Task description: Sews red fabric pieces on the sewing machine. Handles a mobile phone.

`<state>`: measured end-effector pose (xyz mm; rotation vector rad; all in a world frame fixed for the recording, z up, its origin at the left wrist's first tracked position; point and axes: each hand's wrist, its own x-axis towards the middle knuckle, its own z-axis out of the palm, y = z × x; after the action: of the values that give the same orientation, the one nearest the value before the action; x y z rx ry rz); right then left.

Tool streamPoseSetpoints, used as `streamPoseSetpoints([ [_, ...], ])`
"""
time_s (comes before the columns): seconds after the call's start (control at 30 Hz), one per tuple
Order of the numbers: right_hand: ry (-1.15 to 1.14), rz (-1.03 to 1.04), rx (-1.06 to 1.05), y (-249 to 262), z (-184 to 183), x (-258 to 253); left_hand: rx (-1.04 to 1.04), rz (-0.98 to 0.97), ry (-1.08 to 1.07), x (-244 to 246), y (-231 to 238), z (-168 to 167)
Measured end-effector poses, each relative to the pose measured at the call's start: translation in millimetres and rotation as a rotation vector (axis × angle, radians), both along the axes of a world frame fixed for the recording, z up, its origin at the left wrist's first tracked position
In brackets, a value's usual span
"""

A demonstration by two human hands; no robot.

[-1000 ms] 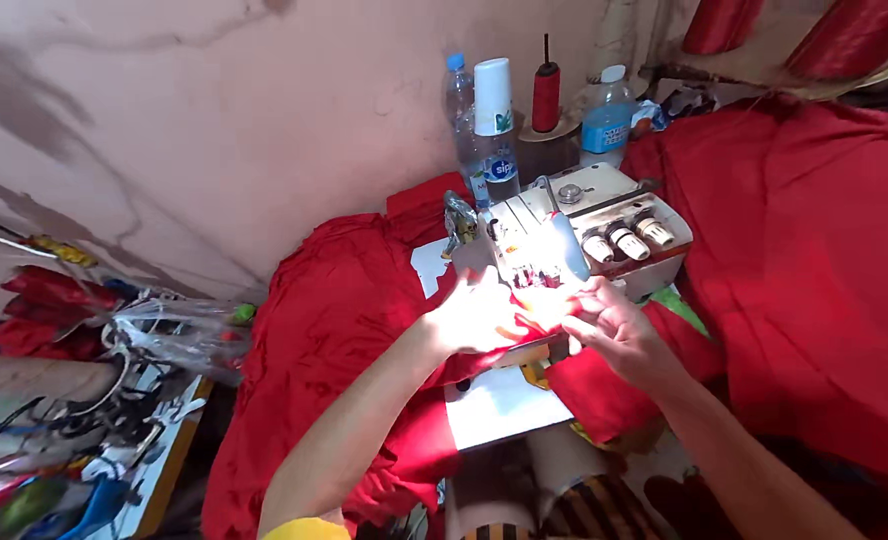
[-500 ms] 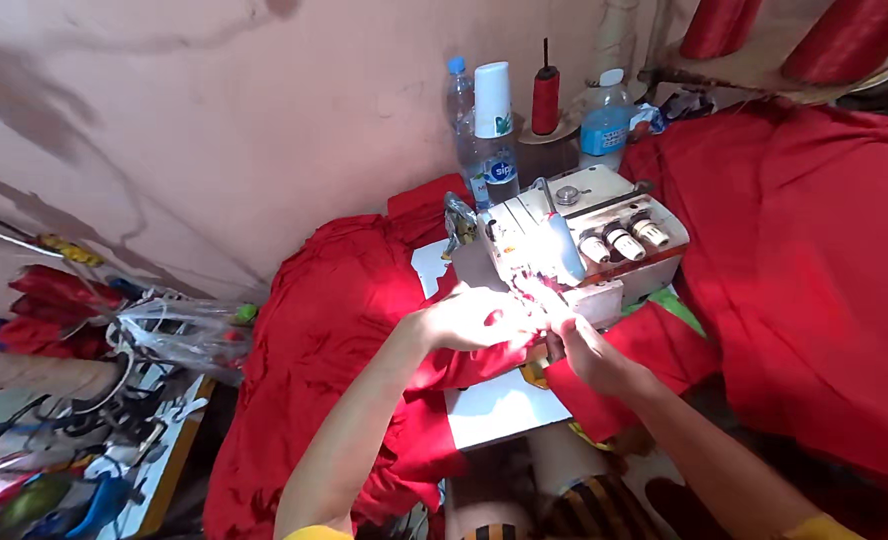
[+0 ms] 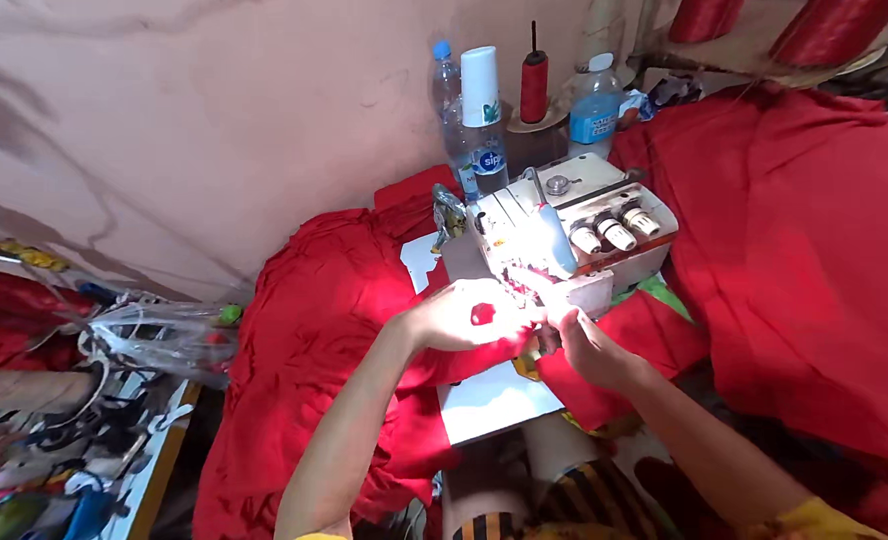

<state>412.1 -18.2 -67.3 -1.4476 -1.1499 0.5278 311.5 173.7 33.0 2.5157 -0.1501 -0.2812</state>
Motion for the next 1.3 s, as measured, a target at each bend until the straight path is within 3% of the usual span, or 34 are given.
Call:
streamPoseSetpoints([
  [0.2, 0.004, 0.004, 0.037, 0.3, 6.3, -5.7, 0.012, 0.081, 0.123, 1.9, -10.7, -3.5],
  [0.33, -0.368, -0.444, 0.266, 1.6, -15.3, 1.6, 0.15, 0.199, -0.047, 0.2, 3.1, -13.8],
  [0.4, -0.422, -0.509, 0.301, 3.6, -27.5, 7.9, 0.199, 0.267, -0.014, 1.4, 7.4, -13.0],
  [0.63, -0.391, -0.437, 0.196, 14.5, -35.6, 6.7, 0.03, 0.083, -0.013, 3.5, 3.2, -8.2],
  [0.8, -0.313, -0.402, 0.212, 14.5, -27.2, 5.4, 0.069, 0.095, 0.078, 3.8, 0.0, 1.3],
  [1.0, 0.15, 0.163, 0.052, -2.4, 1.5, 7.8, 0.205, 0.022, 0.182, 7.6, -29.0, 8.4],
  [1.07, 0.221, 0.168, 0.079, -11.0, -5.2, 5.0, 0.313, 0.065, 0.237, 12.2, -27.3, 6.3],
  [1.17, 0.283, 0.11, 0.042, -13.2, -15.3, 0.6, 0.425, 0.158, 0.106, 13.2, -7.0, -10.4],
  [1.3, 0.279, 0.082, 0.001, -4.2, -23.9, 9.0, 0.481, 0.168, 0.059, 6.5, -18.2, 3.7],
])
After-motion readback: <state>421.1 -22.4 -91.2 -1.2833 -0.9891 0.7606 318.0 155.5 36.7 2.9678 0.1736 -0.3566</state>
